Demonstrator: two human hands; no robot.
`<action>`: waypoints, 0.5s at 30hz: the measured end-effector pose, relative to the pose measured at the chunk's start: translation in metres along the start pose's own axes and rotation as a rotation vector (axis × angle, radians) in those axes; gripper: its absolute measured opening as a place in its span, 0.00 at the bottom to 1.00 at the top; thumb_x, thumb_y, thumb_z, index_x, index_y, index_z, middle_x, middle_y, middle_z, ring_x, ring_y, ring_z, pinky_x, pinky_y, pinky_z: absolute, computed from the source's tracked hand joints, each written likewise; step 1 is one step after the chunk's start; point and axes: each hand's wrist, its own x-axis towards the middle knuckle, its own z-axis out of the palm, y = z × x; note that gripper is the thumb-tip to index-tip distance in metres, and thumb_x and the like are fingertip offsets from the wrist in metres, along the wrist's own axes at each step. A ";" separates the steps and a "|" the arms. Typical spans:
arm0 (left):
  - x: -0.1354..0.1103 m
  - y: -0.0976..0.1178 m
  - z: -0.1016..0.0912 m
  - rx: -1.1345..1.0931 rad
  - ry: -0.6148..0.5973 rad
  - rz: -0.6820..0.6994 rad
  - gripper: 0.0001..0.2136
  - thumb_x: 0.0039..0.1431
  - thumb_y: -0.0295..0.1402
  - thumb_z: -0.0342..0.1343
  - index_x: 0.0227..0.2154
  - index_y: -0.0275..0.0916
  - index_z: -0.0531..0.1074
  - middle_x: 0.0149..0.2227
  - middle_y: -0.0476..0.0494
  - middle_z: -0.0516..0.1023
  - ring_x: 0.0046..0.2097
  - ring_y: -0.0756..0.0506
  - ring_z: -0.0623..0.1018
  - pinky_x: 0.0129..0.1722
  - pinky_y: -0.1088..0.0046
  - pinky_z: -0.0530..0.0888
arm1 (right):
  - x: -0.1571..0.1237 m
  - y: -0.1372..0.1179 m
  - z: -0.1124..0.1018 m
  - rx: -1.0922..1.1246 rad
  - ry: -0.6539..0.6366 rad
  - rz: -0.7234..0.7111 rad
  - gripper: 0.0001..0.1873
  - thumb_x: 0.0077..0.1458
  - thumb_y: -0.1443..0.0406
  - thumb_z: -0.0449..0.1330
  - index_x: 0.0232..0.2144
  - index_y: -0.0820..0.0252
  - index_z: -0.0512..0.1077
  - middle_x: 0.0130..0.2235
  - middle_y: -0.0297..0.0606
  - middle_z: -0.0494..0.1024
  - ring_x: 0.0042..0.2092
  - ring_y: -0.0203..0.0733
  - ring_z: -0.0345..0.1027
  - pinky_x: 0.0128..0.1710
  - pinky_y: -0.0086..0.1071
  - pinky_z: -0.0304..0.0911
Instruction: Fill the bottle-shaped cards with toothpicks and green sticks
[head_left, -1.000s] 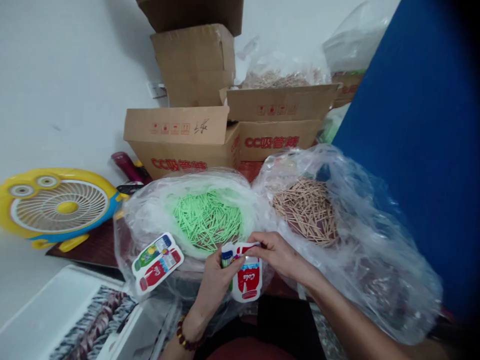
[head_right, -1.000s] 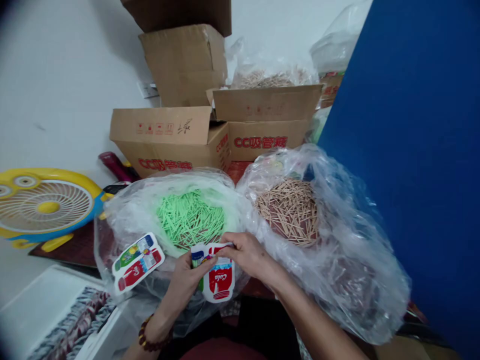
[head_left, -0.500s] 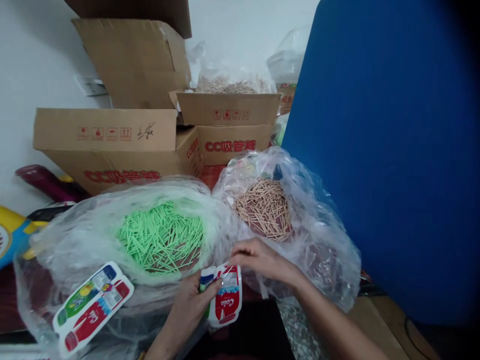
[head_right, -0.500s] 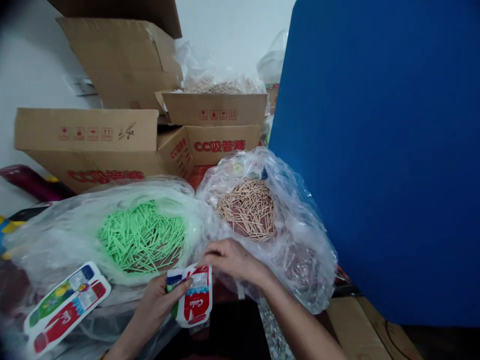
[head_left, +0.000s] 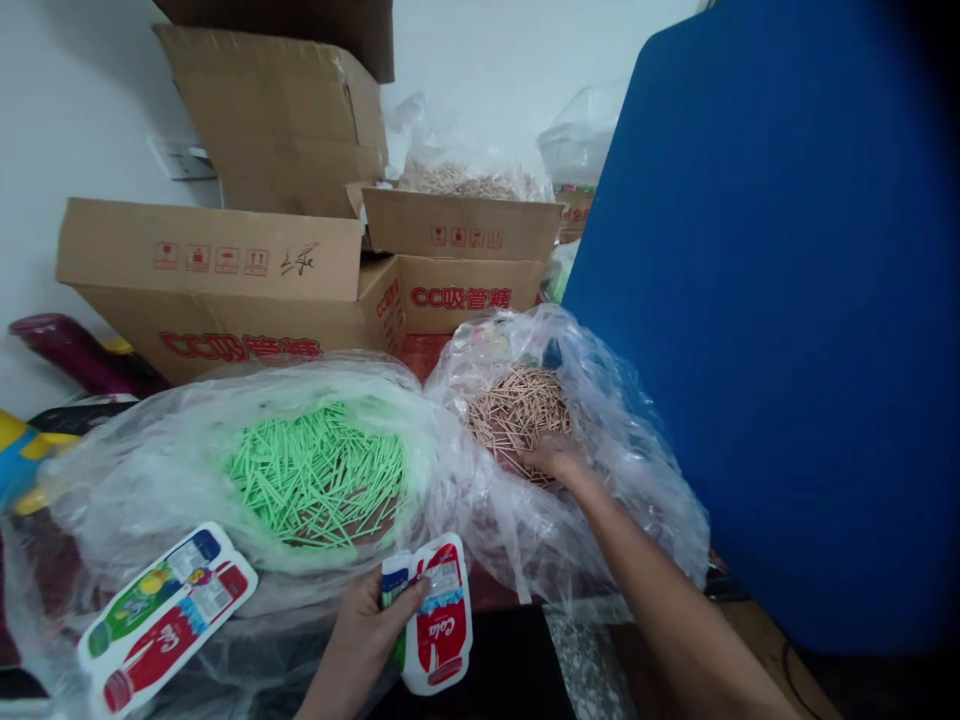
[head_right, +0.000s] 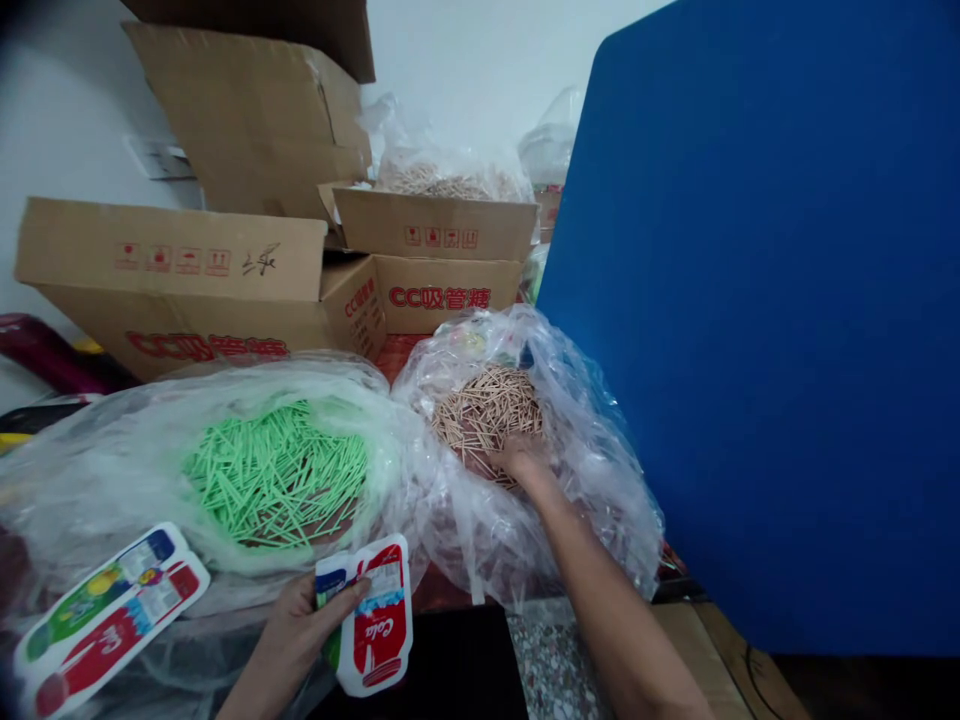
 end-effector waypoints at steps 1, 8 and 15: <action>0.000 -0.001 -0.002 -0.001 -0.001 0.001 0.15 0.42 0.43 0.67 0.25 0.34 0.76 0.25 0.44 0.80 0.27 0.44 0.76 0.28 0.73 0.73 | 0.002 -0.003 0.002 -0.013 -0.020 0.015 0.21 0.44 0.52 0.65 0.36 0.63 0.76 0.42 0.52 0.78 0.48 0.59 0.69 0.46 0.45 0.61; 0.001 -0.010 -0.012 0.001 -0.013 0.024 0.13 0.49 0.41 0.63 0.28 0.34 0.76 0.27 0.45 0.80 0.28 0.45 0.76 0.30 0.73 0.73 | 0.015 0.001 0.013 0.035 -0.111 0.056 0.16 0.60 0.60 0.57 0.48 0.61 0.69 0.50 0.45 0.71 0.48 0.45 0.69 0.47 0.44 0.66; 0.004 -0.014 -0.014 0.008 -0.024 0.047 0.11 0.50 0.39 0.63 0.29 0.34 0.76 0.28 0.45 0.80 0.29 0.45 0.76 0.31 0.74 0.72 | 0.013 0.026 0.010 0.356 -0.103 -0.015 0.15 0.61 0.59 0.54 0.42 0.65 0.70 0.41 0.42 0.76 0.39 0.42 0.71 0.39 0.39 0.68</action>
